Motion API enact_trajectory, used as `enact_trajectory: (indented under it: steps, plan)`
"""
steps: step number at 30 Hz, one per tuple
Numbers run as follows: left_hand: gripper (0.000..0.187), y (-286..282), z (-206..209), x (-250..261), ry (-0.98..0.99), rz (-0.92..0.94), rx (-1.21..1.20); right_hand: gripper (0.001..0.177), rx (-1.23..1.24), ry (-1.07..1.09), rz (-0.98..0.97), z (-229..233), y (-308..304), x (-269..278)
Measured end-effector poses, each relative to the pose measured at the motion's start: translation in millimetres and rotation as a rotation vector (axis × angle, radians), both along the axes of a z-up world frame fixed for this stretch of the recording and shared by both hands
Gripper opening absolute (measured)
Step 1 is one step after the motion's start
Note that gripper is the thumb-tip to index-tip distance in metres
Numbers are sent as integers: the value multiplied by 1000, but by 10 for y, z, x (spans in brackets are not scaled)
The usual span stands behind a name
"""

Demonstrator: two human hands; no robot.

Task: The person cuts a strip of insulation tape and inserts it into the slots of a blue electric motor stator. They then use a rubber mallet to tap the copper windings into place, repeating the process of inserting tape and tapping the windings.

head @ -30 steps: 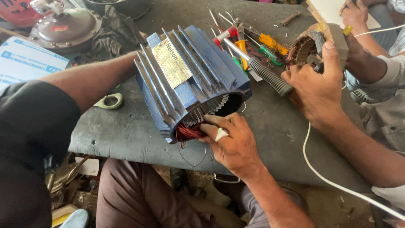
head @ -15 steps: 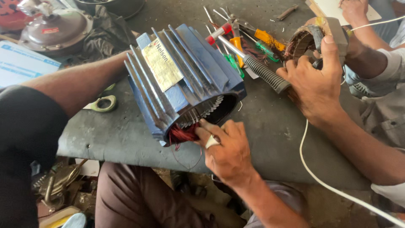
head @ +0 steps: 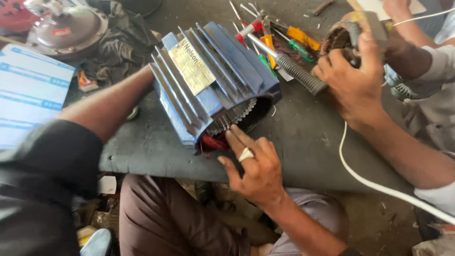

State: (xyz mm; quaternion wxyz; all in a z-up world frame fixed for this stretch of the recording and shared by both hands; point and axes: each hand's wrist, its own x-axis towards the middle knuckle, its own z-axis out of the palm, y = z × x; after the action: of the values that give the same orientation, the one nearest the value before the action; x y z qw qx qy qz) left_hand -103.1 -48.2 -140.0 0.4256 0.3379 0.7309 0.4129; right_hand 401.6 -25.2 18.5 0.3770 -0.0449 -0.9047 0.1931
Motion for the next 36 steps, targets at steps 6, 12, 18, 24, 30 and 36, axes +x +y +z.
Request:
enact_trajectory:
  steps: [6, 12, 18, 24, 30, 36]
  plan:
    - [32, -141, 1282, 833, 742, 87, -81, 41, -74, 223, 65, -92, 29, 178]
    - [25, -2220, 2148, 1902, 849, 435, 475, 35, 90, 148, 418, -149, -386, 308]
    - [29, -3554, 1485, 2813, 1215, 1076, 362, 39, 11, 164, 430, -282, -1212, -567]
    - [48, -3763, 1095, 2673, 449, 1281, 630, 21, 101, -2, 95, -296, -1195, -2221]
    - [28, -3610, 1005, 2173, 648, 1126, 522, 16, 268, -285, 92, -152, -1043, -2616]
    - [6, -3529, 1402, 2056, 708, 1209, 645, 36, 258, -535, 201, 238, -1071, -2113]
